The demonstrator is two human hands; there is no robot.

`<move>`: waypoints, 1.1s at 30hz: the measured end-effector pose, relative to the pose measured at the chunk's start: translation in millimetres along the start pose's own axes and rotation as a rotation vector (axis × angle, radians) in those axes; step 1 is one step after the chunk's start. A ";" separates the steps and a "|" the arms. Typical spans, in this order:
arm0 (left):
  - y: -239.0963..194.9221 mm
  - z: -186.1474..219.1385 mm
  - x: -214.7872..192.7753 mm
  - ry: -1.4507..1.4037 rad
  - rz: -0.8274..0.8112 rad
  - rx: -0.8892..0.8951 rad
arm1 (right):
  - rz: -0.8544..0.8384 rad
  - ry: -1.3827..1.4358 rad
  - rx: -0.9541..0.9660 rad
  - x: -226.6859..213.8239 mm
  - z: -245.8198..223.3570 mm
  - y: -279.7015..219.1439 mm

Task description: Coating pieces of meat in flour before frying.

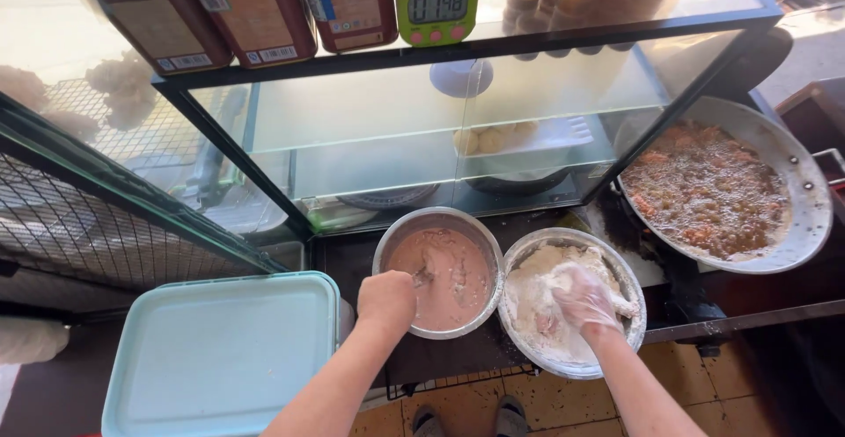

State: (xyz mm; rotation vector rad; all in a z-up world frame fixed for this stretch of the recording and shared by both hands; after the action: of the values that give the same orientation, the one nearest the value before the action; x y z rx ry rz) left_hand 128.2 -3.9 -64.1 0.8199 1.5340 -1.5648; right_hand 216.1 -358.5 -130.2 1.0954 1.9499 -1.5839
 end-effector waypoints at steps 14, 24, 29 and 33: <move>-33.2 -1.2 -48.9 -0.022 -0.063 -0.077 | 0.075 0.405 0.067 17.3 64.2 32.3; -14.5 43.8 -22.5 -0.161 -0.203 -0.077 | 0.042 0.419 0.072 13.6 53.6 26.5; 18.4 48.3 -8.2 -0.317 -0.137 -0.100 | 0.040 0.437 0.077 9.0 48.0 11.7; 18.4 26.9 -9.9 -0.249 -0.085 -0.128 | 0.040 0.398 0.098 4.6 57.1 17.8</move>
State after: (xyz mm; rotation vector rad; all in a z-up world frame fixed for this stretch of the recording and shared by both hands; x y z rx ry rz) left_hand 151.0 -29.1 -62.9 0.4748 1.4842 -1.5471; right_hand 217.6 -410.1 -160.7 1.5812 2.0912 -1.5441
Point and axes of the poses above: each hand's wrist, its own y-axis towards the middle knuckle, its own x-axis out of the palm, z = x × y, the point moved 2 cm from there along y, towards the middle knuckle, and after that the axes turned 15 degrees about -z, right-handed, at the moved point
